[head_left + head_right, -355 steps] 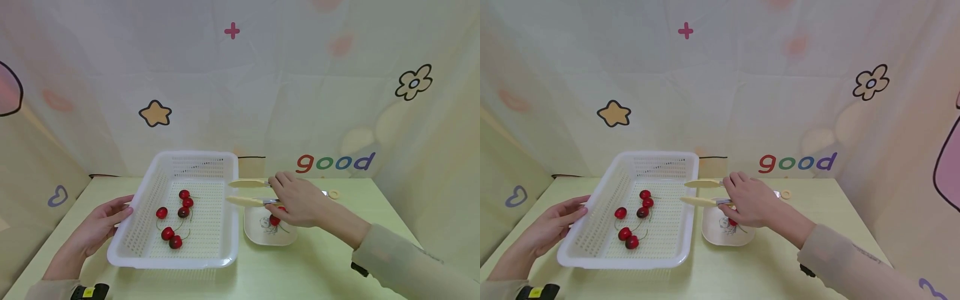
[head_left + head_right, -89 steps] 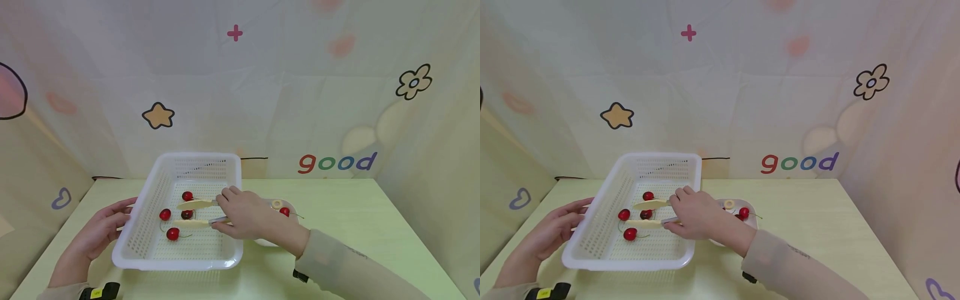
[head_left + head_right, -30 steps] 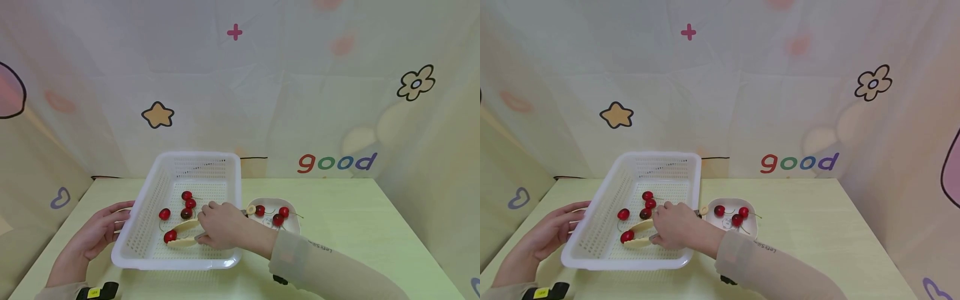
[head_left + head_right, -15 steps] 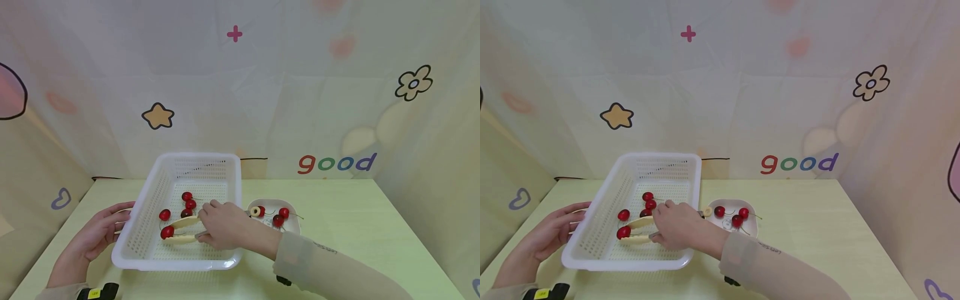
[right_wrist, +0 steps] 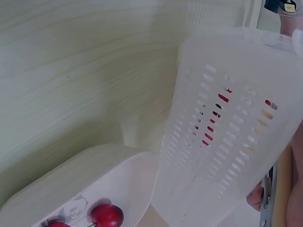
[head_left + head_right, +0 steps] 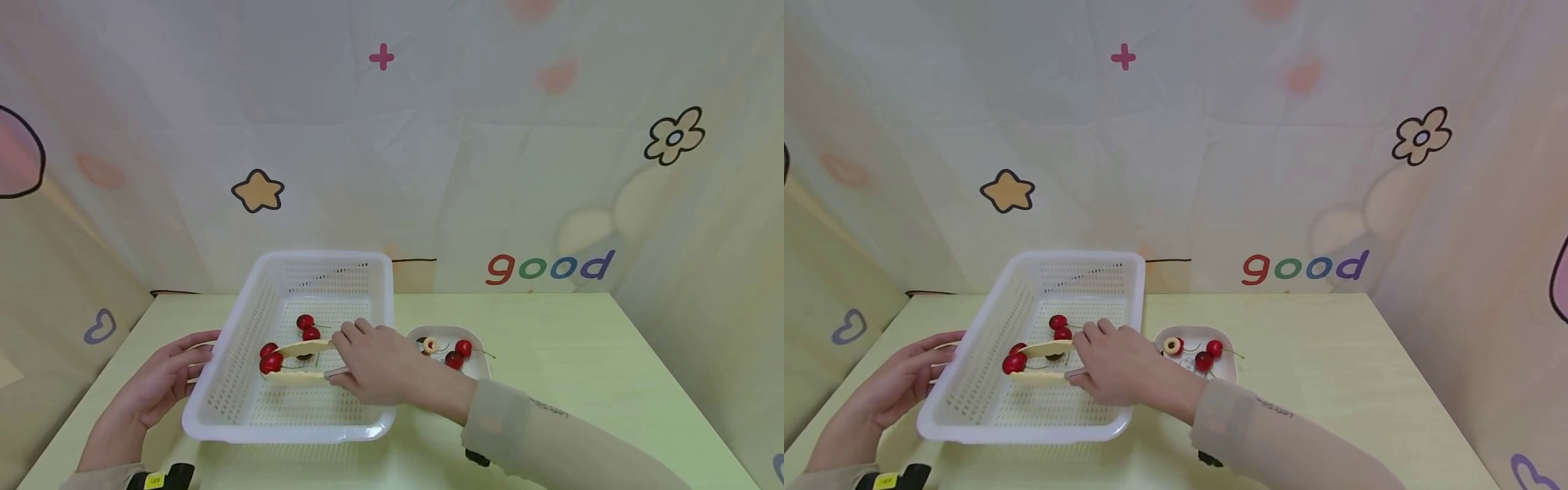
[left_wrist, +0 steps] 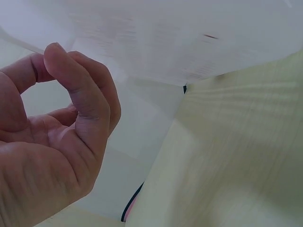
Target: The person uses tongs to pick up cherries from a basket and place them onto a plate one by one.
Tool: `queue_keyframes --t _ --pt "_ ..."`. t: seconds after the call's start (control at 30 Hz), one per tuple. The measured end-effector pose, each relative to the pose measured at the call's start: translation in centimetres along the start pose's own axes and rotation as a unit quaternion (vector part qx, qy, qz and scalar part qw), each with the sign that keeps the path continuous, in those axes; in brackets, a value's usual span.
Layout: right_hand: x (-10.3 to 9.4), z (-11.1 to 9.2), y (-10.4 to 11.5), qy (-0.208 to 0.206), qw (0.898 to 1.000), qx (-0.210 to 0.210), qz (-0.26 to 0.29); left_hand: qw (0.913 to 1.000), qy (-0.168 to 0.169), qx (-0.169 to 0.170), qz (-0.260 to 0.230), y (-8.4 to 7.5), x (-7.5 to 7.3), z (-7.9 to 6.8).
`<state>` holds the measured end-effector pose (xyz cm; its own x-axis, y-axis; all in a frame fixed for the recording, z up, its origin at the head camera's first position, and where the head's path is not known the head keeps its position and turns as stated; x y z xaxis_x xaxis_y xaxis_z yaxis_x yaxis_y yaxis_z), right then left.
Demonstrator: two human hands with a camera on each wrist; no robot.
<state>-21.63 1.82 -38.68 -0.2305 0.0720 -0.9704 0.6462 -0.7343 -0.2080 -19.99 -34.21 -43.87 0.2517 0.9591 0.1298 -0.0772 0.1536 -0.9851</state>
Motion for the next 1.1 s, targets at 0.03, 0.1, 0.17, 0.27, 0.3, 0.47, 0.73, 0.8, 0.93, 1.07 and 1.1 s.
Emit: queue_keyframes --t 0.03,0.1,0.17,0.27,0.3,0.47,0.73,0.8,0.93,1.07,1.1 --pt "0.0 -0.1 -0.1 -0.002 1.000 0.000 0.001 1.0000 0.001 0.000 -0.001 0.0 0.0 0.0" --pt "-0.1 -0.3 -0.4 -0.008 1.000 0.001 0.002 1.0000 0.003 0.000 -0.002 -0.1 0.1 0.0" --pt "-0.3 -0.6 -0.6 -0.015 1.000 0.002 -0.001 1.0000 0.003 -0.001 -0.002 -0.1 0.1 0.0" --pt "-0.7 -1.1 -1.1 -0.027 1.000 0.006 -0.002 1.0000 0.004 0.000 -0.001 -0.1 0.1 0.1" --pt "-0.9 -1.2 -1.2 -0.030 1.000 0.007 0.000 1.0000 0.003 0.000 -0.001 -0.1 0.1 0.1" --pt "-1.1 -2.0 -2.5 -0.050 0.998 0.016 0.020 1.0000 -0.003 -0.003 0.001 0.0 0.1 0.1" --pt "-1.5 -3.5 -5.4 -0.091 0.992 0.041 0.074 0.9999 -0.007 -0.005 0.014 -0.2 0.1 0.2" --pt "-1.5 -3.9 -6.2 -0.096 0.990 0.052 0.092 0.9998 -0.002 0.000 0.018 -0.2 0.0 0.2" --pt "-1.4 -4.9 -7.5 -0.098 0.984 0.082 0.127 0.9997 0.006 0.005 0.024 -0.3 0.0 0.1" --pt "-1.4 -6.0 -8.8 -0.094 0.978 0.125 0.138 0.9996 0.006 -0.002 0.026 -0.2 0.2 0.2" --pt "-1.4 -6.3 -9.2 -0.093 0.977 0.135 0.139 0.9996 0.003 -0.004 0.028 -0.1 0.2 0.2"
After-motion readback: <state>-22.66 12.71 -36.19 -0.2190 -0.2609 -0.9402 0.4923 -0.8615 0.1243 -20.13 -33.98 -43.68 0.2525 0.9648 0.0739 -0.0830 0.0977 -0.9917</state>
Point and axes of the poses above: each hand's wrist, its own z-axis towards the middle knuckle, its own x-axis out of the palm, y = z × x, the point moved 1 cm from there along z, towards the middle knuckle, and after that the axes turned 11 degrees about x, right-handed, at the moved point
